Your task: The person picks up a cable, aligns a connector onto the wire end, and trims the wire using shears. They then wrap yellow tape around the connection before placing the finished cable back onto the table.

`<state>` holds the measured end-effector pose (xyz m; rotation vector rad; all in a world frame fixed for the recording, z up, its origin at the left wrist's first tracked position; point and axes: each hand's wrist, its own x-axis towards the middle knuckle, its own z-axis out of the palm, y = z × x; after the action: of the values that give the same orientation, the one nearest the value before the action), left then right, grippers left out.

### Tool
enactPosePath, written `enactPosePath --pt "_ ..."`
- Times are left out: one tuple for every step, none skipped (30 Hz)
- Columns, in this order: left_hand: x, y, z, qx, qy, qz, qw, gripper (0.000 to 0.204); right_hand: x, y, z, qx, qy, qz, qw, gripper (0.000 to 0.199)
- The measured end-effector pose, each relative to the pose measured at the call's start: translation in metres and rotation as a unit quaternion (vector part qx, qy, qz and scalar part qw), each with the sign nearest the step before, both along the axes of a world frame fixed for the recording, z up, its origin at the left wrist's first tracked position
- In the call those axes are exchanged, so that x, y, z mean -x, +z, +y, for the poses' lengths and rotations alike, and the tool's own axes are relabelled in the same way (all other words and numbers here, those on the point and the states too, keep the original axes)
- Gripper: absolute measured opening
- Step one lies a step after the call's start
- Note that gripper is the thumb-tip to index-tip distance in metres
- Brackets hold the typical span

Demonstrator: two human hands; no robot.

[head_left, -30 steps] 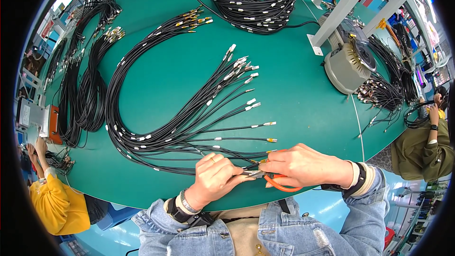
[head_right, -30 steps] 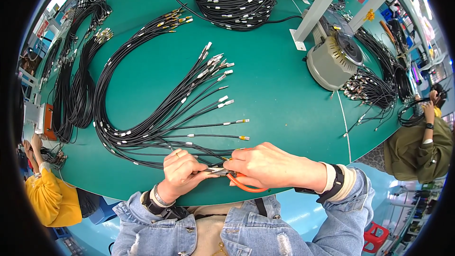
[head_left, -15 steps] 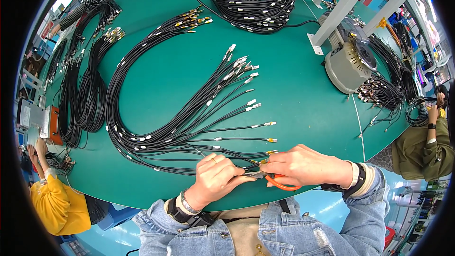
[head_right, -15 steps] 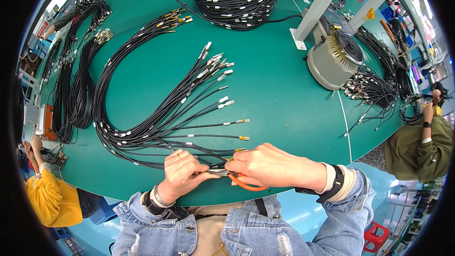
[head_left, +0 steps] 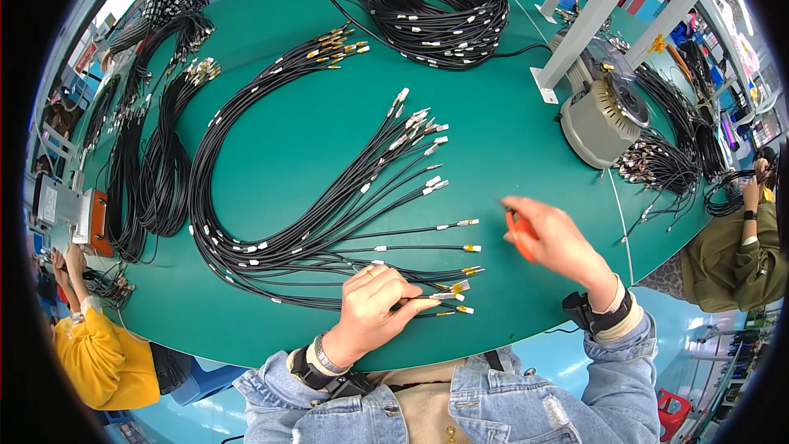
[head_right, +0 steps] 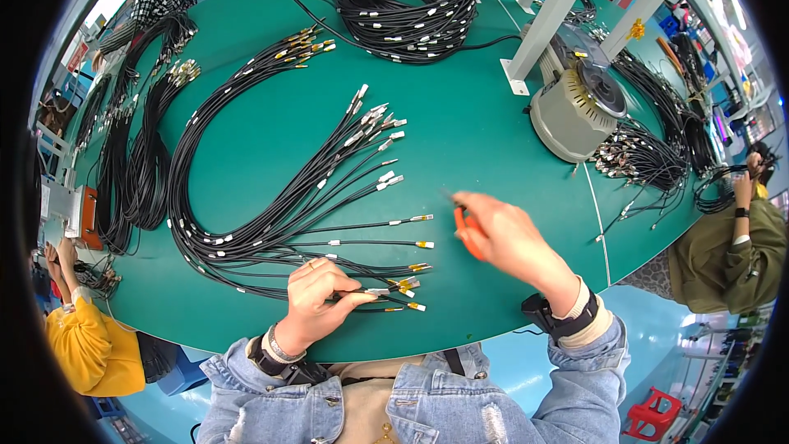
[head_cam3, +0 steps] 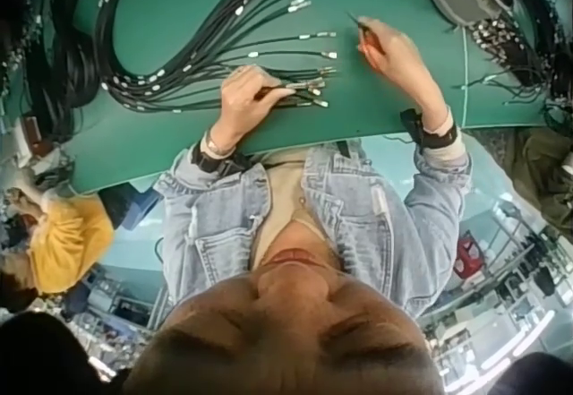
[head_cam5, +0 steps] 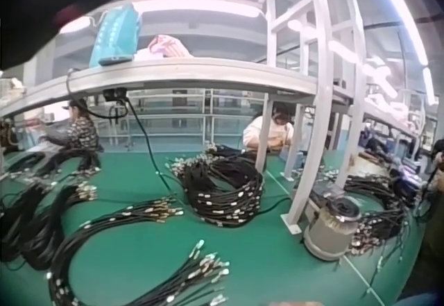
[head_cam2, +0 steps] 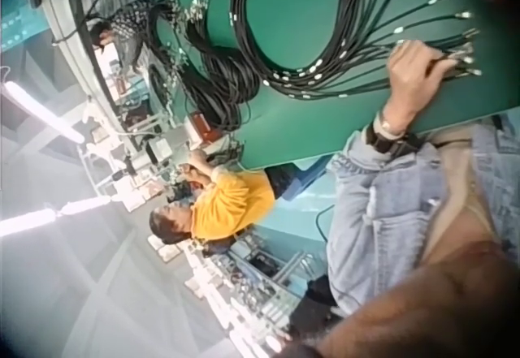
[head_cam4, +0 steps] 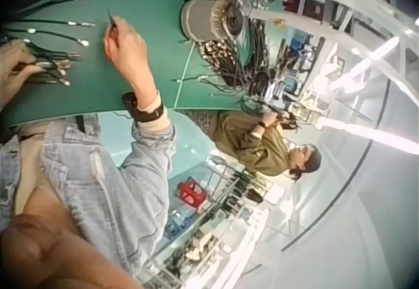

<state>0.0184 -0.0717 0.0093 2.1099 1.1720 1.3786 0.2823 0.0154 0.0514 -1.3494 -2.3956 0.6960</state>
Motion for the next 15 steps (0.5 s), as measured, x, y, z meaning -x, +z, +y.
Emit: enactPosePath --pt "-0.002 0.002 0.000 -0.004 -0.002 0.001 1.000 0.026 -0.006 -0.005 0.002 -0.004 -0.002 0.001 1.000 0.032" --pt "-0.006 0.006 0.000 0.017 0.020 -0.021 0.999 0.023 -0.013 -0.010 0.005 -0.013 -0.051 -0.022 0.998 0.031" --pt "-0.009 0.010 -0.001 0.038 0.042 -0.043 0.997 0.020 -0.018 -0.016 0.007 -0.022 -0.100 -0.045 0.994 0.031" --pt "-0.011 0.013 0.000 0.059 0.064 -0.065 0.994 0.017 -0.020 -0.019 0.009 -0.031 -0.148 -0.067 0.986 0.031" --pt "-0.011 0.015 0.002 0.054 0.063 -0.063 0.995 0.017 -0.023 -0.022 0.011 -0.035 -0.149 -0.065 0.986 0.031" --pt "-0.011 0.017 0.006 0.042 0.057 -0.048 0.996 0.016 -0.024 -0.024 0.011 -0.051 -0.147 -0.083 0.984 0.030" --pt "-0.011 0.019 0.009 0.031 0.051 -0.034 0.998 0.017 -0.026 -0.026 0.012 -0.068 -0.146 -0.101 0.982 0.029" --pt "-0.011 0.022 0.011 0.019 0.043 -0.018 0.999 0.018 -0.027 -0.027 0.012 -0.084 -0.145 -0.119 0.979 0.028" --pt "-0.012 0.024 0.013 0.014 0.039 -0.016 0.999 0.018 -0.029 -0.029 0.012 -0.088 -0.149 -0.116 0.978 0.028" --pt "-0.012 0.025 0.015 0.038 0.043 -0.025 0.998 0.018 -0.032 -0.030 0.012 -0.104 -0.147 -0.114 0.977 0.027" --pt "-0.014 0.027 0.017 0.062 0.045 -0.035 0.996 0.019 -0.035 -0.031 0.011 -0.121 -0.145 -0.113 0.975 0.026" --pt "-0.015 0.028 0.019 0.086 0.045 -0.044 0.994 0.020 -0.039 -0.032 0.010 -0.138 -0.146 -0.113 0.973 0.025" --pt "-0.016 0.027 0.022 0.077 0.033 -0.045 0.995 0.020 -0.039 -0.031 0.009 -0.146 -0.157 -0.114 0.970 0.025" --pt "-0.014 0.024 0.023 0.085 0.043 -0.051 0.994 0.019 -0.033 -0.031 0.008 -0.126 -0.165 -0.130 0.970 0.022" --pt "-0.016 0.019 0.027 0.091 0.043 -0.064 0.993 0.019 -0.033 -0.027 0.010 -0.108 -0.180 -0.152 0.966 0.019"
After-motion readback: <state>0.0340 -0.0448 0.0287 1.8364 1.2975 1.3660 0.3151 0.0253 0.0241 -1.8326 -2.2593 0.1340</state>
